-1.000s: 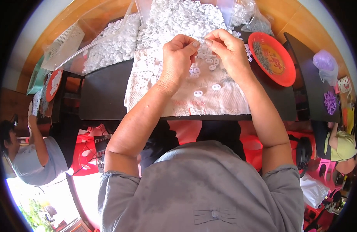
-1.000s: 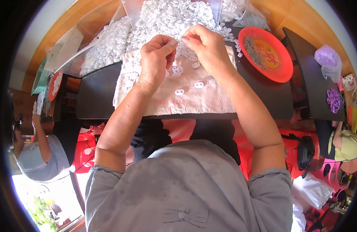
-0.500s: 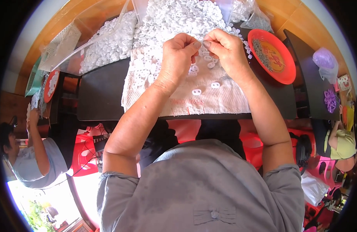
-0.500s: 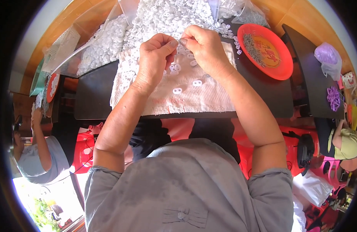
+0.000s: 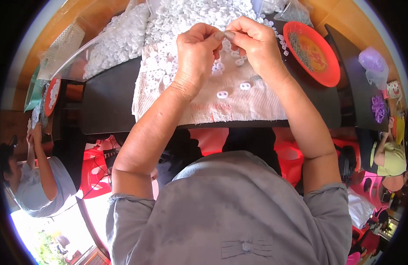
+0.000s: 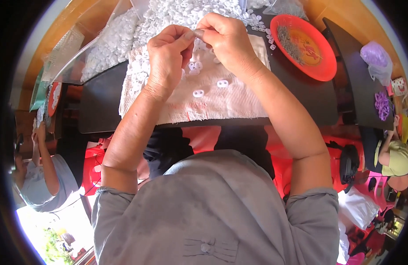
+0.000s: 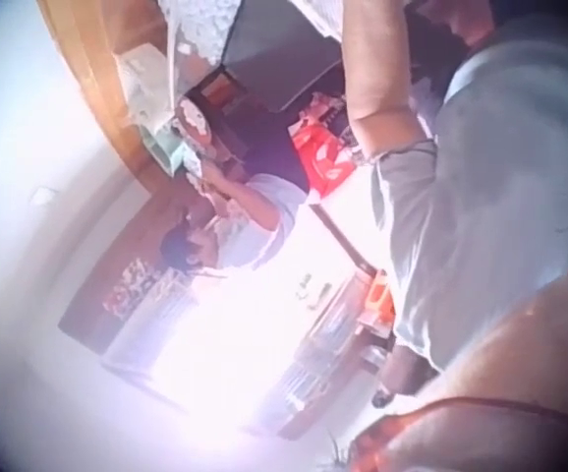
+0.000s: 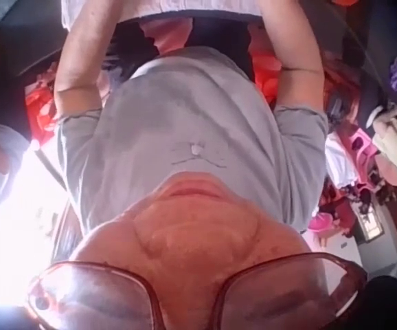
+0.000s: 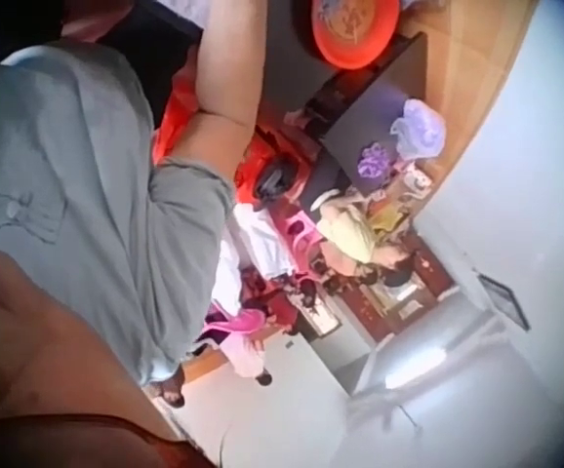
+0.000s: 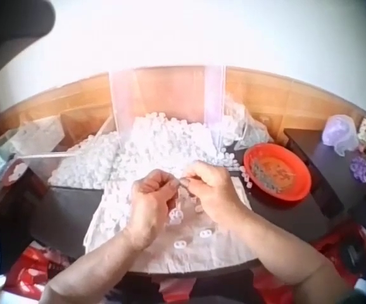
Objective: Sorting and inspecting small white plastic components at a workbench.
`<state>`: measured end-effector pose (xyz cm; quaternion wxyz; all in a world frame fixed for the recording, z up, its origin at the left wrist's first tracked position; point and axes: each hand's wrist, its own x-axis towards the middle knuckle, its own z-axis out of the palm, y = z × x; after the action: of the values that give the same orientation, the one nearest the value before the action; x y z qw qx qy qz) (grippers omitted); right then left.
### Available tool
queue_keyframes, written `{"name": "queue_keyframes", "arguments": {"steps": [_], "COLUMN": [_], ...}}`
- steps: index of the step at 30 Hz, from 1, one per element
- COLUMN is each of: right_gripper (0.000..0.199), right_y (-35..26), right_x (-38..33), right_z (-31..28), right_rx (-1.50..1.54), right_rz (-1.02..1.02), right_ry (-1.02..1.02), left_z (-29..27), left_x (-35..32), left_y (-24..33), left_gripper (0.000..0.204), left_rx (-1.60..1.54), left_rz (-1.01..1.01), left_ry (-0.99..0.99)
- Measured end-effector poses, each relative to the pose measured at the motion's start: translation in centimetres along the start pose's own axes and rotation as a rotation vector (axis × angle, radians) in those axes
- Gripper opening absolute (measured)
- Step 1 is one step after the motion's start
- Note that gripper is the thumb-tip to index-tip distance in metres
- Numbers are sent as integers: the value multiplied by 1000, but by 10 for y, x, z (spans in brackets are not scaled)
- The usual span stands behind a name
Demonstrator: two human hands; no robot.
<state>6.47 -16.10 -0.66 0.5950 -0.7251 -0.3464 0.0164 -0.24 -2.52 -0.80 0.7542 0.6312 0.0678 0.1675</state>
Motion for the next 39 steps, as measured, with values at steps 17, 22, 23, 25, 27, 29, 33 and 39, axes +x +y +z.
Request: {"name": "queue_keyframes", "arguments": {"steps": [17,22,23,25,27,29,33,39], "right_gripper": [8,7,7,8,6,5,9,6], "right_y": [1,3,0,4,8,4,-1,-32], "right_x": [0,0,1,2,1,3,6,-17], "right_z": [-8,-8,-7,1,2,0,1,-6], "right_rx": [-243,-289,-278,-256,-239,-225,-215,-404], "right_rz": [-210,-242,-205,-393,-359,-342,-246,-252], "right_ry": [59,84,56,133,137,142,220,25], "left_z": [0,-1,-3,1,2,1,-12,-12], "left_x": [-1,1,1,2,2,9,22,23], "left_y": [0,-4,-3,-3,-8,-10,-27,-24], "left_gripper": [12,13,13,11,12,12,10,11], "left_rx": [33,109,96,78,57,35,-49,-37], "left_rz": [-26,-5,23,56,40,41,101,216], "left_ry": [-21,-72,-64,-52,-50,-45,2,95]}}
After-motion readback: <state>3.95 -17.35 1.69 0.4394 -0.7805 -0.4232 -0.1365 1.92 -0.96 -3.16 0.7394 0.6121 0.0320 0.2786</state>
